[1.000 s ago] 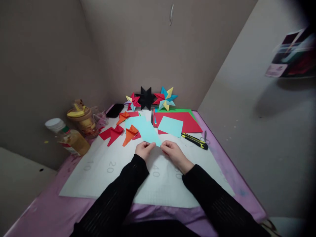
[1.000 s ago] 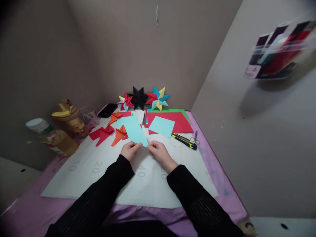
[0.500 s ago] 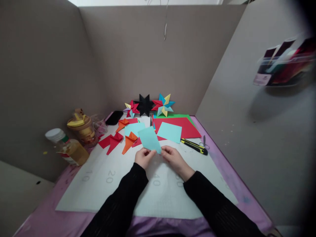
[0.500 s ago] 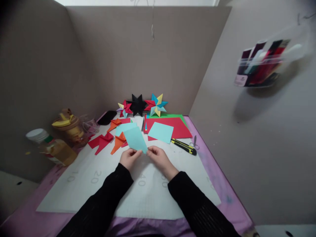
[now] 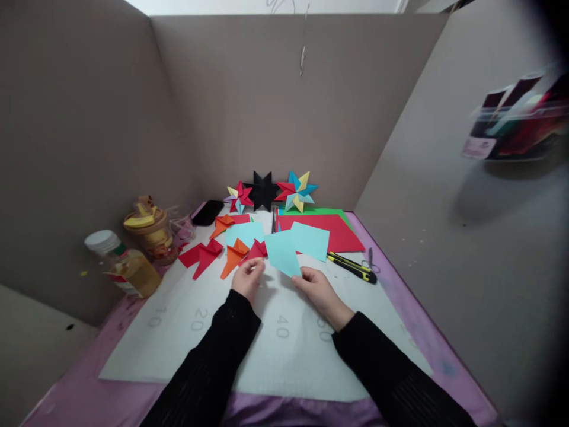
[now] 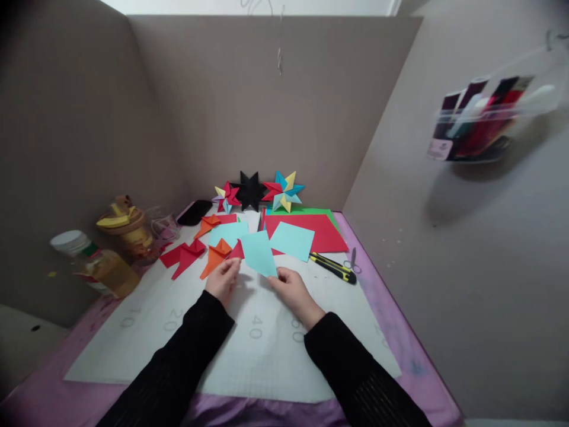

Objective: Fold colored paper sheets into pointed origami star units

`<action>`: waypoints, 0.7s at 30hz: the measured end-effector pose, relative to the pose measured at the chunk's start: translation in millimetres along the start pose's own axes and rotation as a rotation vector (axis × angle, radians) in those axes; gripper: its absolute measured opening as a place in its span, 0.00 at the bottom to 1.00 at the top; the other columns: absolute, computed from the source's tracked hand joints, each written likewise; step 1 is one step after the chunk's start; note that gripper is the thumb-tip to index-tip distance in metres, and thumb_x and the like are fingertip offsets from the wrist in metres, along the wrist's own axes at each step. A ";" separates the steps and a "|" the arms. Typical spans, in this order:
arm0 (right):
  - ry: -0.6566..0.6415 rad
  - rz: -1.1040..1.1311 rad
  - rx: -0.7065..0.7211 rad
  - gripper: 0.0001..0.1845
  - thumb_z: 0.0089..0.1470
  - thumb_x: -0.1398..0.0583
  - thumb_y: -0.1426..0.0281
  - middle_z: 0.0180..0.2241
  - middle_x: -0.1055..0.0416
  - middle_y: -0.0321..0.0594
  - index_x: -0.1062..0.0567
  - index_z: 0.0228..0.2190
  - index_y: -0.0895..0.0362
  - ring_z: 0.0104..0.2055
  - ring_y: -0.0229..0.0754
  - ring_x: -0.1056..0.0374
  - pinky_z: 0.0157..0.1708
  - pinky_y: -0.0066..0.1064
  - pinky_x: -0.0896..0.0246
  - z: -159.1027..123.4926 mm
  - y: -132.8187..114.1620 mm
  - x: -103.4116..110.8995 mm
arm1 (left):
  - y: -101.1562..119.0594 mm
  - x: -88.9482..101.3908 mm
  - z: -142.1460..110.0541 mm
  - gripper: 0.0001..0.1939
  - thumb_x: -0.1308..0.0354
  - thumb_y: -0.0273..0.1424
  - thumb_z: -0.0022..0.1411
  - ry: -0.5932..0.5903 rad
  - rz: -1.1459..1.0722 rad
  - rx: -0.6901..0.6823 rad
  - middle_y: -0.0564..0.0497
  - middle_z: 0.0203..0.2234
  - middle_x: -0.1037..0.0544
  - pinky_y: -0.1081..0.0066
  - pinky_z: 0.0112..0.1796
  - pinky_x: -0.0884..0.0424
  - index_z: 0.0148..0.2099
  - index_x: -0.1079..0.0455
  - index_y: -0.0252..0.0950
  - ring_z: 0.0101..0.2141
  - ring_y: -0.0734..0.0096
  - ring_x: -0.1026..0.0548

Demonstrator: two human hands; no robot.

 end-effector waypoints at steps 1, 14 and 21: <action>-0.016 -0.002 0.004 0.15 0.47 0.40 0.61 0.20 0.42 0.31 0.35 0.20 0.58 0.23 0.34 0.47 0.24 0.25 0.51 -0.5 -0.6 -1.4 | -2.8 -6.9 -3.3 0.23 0.35 0.46 0.41 -0.044 0.019 0.014 0.55 0.16 0.31 0.77 0.18 0.45 0.32 0.26 0.31 0.15 0.81 0.40; -0.048 -0.043 -0.011 0.11 0.49 0.41 0.65 0.28 0.29 0.39 0.26 0.29 0.61 0.31 0.42 0.36 0.31 0.31 0.42 0.1 -4.5 -9.6 | -3.7 -12.0 -11.4 0.17 0.33 0.42 0.40 -0.039 0.093 0.040 0.56 0.14 0.32 0.75 0.21 0.42 0.21 0.29 0.32 0.18 0.78 0.39; 0.023 -0.065 0.002 0.10 0.48 0.42 0.65 0.25 0.31 0.38 0.27 0.27 0.61 0.29 0.40 0.38 0.30 0.30 0.44 0.2 -7.0 -3.8 | -11.6 -6.2 -2.5 0.24 0.36 0.47 0.42 -0.029 0.055 0.066 0.54 0.18 0.29 0.76 0.19 0.45 0.35 0.26 0.32 0.17 0.79 0.40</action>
Point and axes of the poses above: each hand's wrist, its own z-axis towards the middle knuckle, its own x-axis out of the back of the hand, y = z × x, the point moved 6 cm from there along z, towards the middle knuckle
